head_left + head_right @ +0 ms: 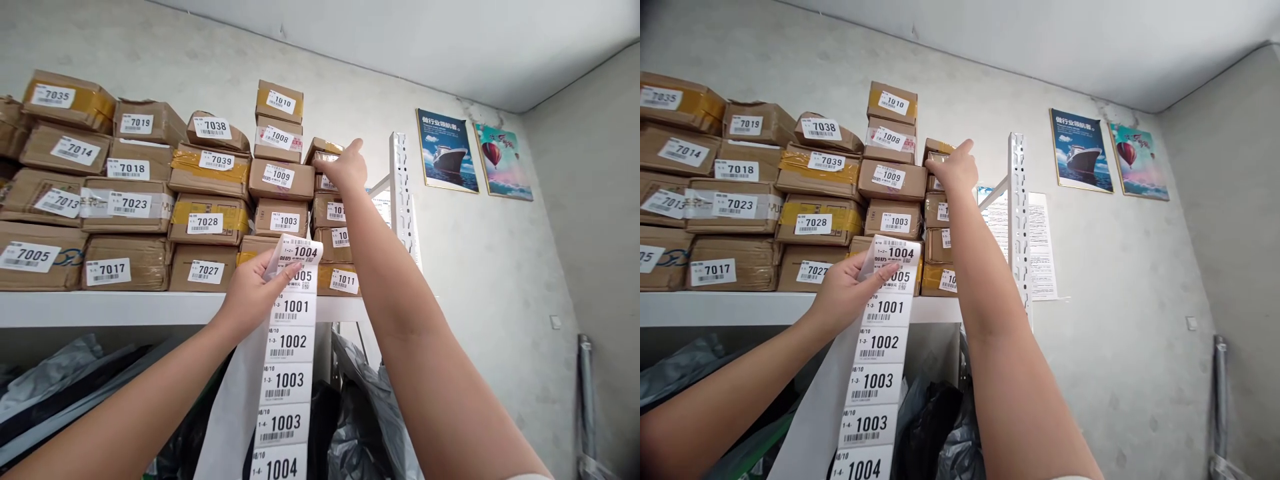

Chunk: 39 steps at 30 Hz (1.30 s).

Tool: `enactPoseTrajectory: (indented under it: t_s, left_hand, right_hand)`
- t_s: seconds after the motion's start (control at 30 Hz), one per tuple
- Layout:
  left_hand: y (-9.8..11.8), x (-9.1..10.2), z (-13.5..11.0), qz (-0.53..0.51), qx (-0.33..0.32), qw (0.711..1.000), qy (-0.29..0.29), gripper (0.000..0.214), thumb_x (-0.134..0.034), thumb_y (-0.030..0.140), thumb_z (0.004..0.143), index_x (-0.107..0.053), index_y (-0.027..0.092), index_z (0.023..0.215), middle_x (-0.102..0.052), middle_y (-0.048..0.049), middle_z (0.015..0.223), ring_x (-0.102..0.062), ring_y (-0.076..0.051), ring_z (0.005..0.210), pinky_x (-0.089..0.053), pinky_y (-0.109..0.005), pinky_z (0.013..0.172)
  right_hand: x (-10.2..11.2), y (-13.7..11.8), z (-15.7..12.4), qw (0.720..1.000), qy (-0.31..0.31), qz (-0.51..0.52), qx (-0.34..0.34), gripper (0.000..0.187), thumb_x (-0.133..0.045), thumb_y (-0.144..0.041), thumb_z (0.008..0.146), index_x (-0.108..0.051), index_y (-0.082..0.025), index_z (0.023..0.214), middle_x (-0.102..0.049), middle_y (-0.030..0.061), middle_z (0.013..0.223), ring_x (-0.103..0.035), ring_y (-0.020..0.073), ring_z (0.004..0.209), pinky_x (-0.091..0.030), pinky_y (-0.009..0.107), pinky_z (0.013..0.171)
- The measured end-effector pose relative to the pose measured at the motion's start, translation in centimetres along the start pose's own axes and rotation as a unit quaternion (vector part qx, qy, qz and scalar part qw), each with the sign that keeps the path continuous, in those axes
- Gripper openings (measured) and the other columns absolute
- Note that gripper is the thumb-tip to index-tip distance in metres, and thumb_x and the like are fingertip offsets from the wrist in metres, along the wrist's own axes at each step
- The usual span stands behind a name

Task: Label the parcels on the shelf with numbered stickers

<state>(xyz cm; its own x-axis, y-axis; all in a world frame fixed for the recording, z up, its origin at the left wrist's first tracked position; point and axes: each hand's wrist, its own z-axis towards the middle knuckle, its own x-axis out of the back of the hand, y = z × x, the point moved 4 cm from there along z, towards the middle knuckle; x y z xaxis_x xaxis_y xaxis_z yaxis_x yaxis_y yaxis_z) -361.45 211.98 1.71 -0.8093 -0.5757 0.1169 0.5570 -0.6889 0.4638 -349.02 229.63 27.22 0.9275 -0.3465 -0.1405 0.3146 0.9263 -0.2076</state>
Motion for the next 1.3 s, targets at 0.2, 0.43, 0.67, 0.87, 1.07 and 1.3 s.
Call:
enactPoseTrajectory:
  t_s: [0.2, 0.43, 0.67, 0.87, 1.07, 1.3]
  left_hand:
    - [-0.2, 1.1, -0.3, 0.03, -0.006, 0.999, 0.019, 0.033, -0.072, 0.048, 0.083, -0.075, 0.025, 0.106, -0.077, -0.0052, 0.104, -0.071, -0.023, 0.095, -0.055, -0.03, 0.078]
    - [-0.9, 2.1, -0.8, 0.03, 0.032, 0.999, 0.013, 0.034, -0.071, 0.05, 0.083, -0.074, 0.026, 0.106, -0.077, -0.0035, 0.102, -0.071, -0.022, 0.095, -0.057, -0.028, 0.076]
    - [-1.5, 1.7, -0.9, 0.003, 0.037, 0.999, 0.023, 0.036, -0.074, 0.05, 0.08, -0.074, 0.026, 0.106, -0.077, -0.0042, 0.102, -0.072, -0.022, 0.094, -0.058, -0.027, 0.073]
    - [-1.3, 1.6, -1.2, -0.007, 0.044, 0.999, 0.016, 0.034, -0.075, 0.05, 0.08, -0.074, 0.026, 0.103, -0.077, -0.0039, 0.097, -0.072, -0.021, 0.089, -0.058, -0.024, 0.068]
    - [-0.4, 1.2, -1.0, 0.01, 0.019, 1.0, 0.021, 0.031, -0.074, 0.048, 0.081, -0.075, 0.026, 0.103, -0.077, -0.0026, 0.096, -0.072, -0.019, 0.087, -0.057, -0.024, 0.07]
    - [-0.4, 1.4, -1.1, 0.015, 0.026, 0.999, 0.017, 0.031, -0.074, 0.048, 0.082, -0.075, 0.027, 0.103, -0.077, -0.0028, 0.1, -0.072, -0.02, 0.089, -0.056, -0.025, 0.07]
  right_hand:
    - [0.8, -0.1, -1.3, 0.998, -0.008, -0.005, -0.067, 0.079, -0.082, -0.042, 0.065, -0.037, -0.015, 0.124, -0.059, 0.0201, 0.11, -0.06, 0.0411, 0.108, -0.052, 0.06, 0.083]
    - [3.3, -0.1, -2.3, 0.987, -0.109, 0.038, -0.113, 0.087, -0.088, -0.034, 0.061, -0.039, -0.008, 0.128, -0.055, 0.021, 0.122, -0.056, 0.0387, 0.117, -0.052, 0.051, 0.093]
    - [3.6, -0.1, -2.8, 0.977, -0.139, 0.068, -0.145, 0.084, -0.079, -0.025, 0.068, -0.034, -0.008, 0.137, -0.055, 0.0196, 0.122, -0.061, 0.0348, 0.106, -0.056, 0.049, 0.083]
    - [4.2, -0.6, -3.3, 0.977, -0.144, 0.051, -0.149, 0.085, -0.077, -0.027, 0.068, -0.033, -0.007, 0.137, -0.056, 0.0197, 0.119, -0.061, 0.0328, 0.105, -0.055, 0.046, 0.084]
    - [2.4, -1.5, -3.1, 0.99, -0.065, 0.004, -0.126, 0.076, -0.073, -0.032, 0.067, -0.037, -0.012, 0.131, -0.058, 0.0207, 0.117, -0.058, 0.039, 0.111, -0.047, 0.064, 0.092]
    - [1.4, -1.2, -2.5, 0.99, -0.066, 0.003, -0.124, 0.074, -0.068, -0.039, 0.074, -0.033, -0.013, 0.133, -0.056, 0.0222, 0.12, -0.057, 0.0405, 0.113, -0.047, 0.068, 0.09]
